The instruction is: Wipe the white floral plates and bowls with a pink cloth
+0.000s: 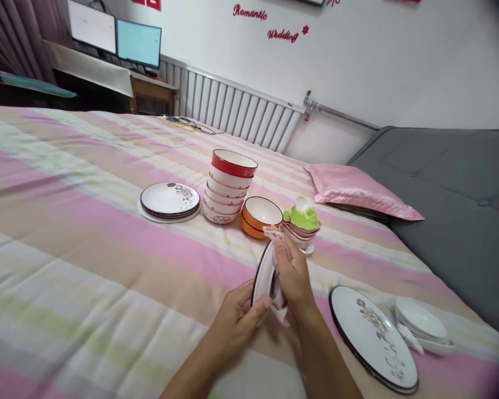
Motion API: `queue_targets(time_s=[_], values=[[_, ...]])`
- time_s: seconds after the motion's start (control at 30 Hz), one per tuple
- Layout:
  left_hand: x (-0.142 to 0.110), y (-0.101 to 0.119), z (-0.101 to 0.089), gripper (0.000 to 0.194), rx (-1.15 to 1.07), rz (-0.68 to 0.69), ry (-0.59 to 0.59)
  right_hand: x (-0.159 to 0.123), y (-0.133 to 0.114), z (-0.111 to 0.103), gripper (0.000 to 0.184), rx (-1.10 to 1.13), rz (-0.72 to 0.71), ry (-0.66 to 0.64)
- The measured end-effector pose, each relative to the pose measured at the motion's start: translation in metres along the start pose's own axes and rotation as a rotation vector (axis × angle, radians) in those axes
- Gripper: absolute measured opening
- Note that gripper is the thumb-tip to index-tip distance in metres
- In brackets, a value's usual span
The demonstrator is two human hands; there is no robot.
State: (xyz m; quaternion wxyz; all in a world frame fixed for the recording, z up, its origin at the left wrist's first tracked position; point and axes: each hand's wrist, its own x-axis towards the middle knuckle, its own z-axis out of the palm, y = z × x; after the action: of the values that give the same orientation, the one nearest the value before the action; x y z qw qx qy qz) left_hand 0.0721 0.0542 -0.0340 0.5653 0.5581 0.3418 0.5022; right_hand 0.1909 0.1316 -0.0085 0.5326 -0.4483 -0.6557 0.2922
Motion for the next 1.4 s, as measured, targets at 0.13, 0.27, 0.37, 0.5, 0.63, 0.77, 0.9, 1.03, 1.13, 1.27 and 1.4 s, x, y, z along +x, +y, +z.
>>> queue_targets(time_s=[0.13,0.27,0.37,0.5,0.63,0.77,0.9,1.03,1.13,1.27,1.4], values=[[-0.001,0.001,0.000,0.034,0.023,0.014,-0.028,0.009,0.006,-0.009,0.038,0.109,0.114,0.094],[-0.001,-0.004,-0.001,0.035,0.235,0.187,-0.046,0.014,0.008,-0.018,0.039,0.235,0.336,0.285],[0.001,-0.014,-0.006,0.044,0.609,0.483,-0.045,0.013,0.004,-0.024,0.047,0.477,0.642,0.261],[0.004,-0.025,-0.016,0.042,1.044,0.670,0.076,0.013,0.001,-0.026,0.045,0.798,0.769,-0.112],[0.003,-0.030,-0.020,0.039,1.174,0.580,0.075,0.016,0.020,-0.023,0.029,0.675,0.723,-0.160],[0.001,-0.026,-0.016,0.044,1.167,0.410,-0.037,0.020,0.043,-0.029,0.041,0.419,0.671,0.054],[-0.002,-0.018,-0.011,0.048,1.136,0.253,-0.175,0.021,0.038,-0.048,0.047,0.157,0.452,0.320],[-0.008,-0.013,-0.007,0.044,1.076,0.151,-0.244,0.017,0.012,-0.056,0.037,-0.345,0.179,0.343],[-0.010,-0.009,-0.006,0.057,0.981,0.106,-0.247,0.011,0.004,-0.042,0.035,-0.537,0.068,0.138],[-0.005,0.001,-0.010,0.042,0.803,0.170,-0.212,-0.006,0.022,-0.006,0.042,-0.669,0.069,-0.262],[-0.001,0.009,-0.020,0.019,0.767,0.207,0.031,-0.020,0.041,0.015,0.056,-0.721,0.110,-0.506]])
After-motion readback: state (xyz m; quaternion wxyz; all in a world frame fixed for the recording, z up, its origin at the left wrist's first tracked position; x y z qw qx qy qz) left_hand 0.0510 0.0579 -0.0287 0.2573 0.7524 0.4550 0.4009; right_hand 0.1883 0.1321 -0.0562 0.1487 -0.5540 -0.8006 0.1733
